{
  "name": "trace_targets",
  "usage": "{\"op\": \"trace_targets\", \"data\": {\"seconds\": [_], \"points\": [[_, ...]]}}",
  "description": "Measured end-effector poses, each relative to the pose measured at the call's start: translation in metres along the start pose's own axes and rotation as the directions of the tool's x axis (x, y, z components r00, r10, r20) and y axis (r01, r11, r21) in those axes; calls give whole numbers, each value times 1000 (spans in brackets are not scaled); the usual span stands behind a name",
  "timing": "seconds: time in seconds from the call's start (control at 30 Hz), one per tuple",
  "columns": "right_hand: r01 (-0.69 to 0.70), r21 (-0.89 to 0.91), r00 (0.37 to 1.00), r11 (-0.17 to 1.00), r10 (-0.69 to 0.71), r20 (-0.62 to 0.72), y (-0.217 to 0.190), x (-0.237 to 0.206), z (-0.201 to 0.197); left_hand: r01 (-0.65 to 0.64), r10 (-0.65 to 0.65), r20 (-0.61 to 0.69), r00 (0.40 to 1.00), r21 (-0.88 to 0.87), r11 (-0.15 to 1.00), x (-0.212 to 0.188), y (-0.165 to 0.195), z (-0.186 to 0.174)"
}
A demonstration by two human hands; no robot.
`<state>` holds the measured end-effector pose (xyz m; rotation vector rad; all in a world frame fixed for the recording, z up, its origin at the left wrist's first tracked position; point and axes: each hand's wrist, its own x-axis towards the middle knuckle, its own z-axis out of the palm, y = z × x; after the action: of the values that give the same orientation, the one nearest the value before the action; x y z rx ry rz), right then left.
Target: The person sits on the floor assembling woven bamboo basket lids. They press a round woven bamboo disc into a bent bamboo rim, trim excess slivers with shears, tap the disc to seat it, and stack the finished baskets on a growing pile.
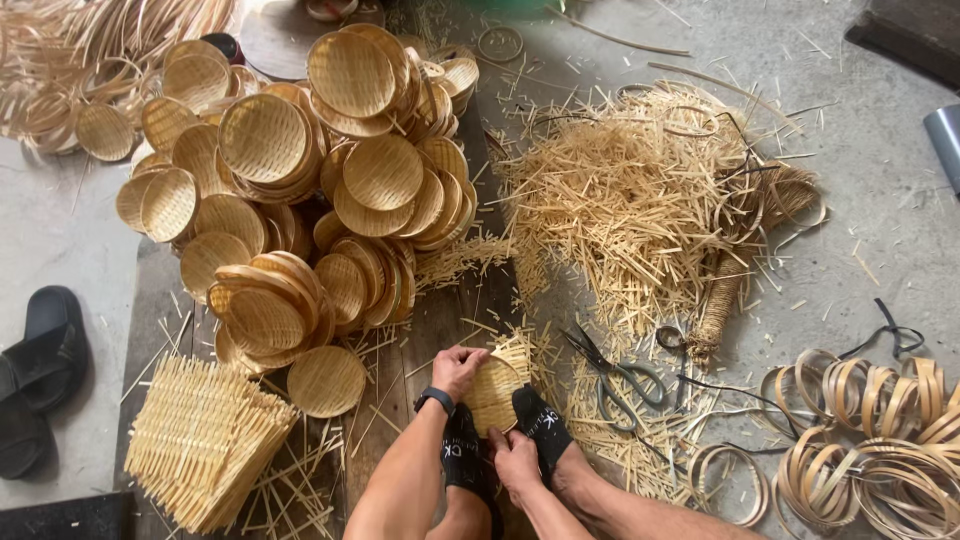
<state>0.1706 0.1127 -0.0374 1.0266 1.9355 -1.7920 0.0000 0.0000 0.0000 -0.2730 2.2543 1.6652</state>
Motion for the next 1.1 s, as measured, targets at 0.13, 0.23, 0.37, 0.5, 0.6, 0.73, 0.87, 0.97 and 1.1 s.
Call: {"op": "trace_targets", "data": {"seconds": [0.13,0.23,0.37,0.5,0.6,0.73,0.87,0.97,1.1], "points": [[-245,-220,937,944,289,195,-37,10,-22,33,-33,8,999,-16,999,3,18,1],[401,-438,875,804,-478,-77,-71,48,-41,16,-15,12,1000,-67,998,1,8,-4],[295,-189,946,937,-314,-80,-106,90,-36,28,-29,-6,1000,-123,992,3,3,0],[117,-92,990,989,-124,-68,-115,103,-35,-26,29,10,1000,-244,969,16,4,-6],[6,57,1000,998,-7,18,-115,108,-38,63,-49,65,997,-243,968,20,2,-12],[134,10,990,991,-134,53,-116,104,-39,141,-112,122,986,-264,954,17,10,-10],[368,-268,927,890,-374,32,-136,84,-50,9,32,202,979,-199,980,1,23,-17],[299,-509,954,807,-262,145,-195,60,-103,-148,178,164,970,-183,972,-18,41,-15],[321,-901,942,291,-192,274,-283,19,-190,-375,385,8,923,245,894,-59,41,1]]}}
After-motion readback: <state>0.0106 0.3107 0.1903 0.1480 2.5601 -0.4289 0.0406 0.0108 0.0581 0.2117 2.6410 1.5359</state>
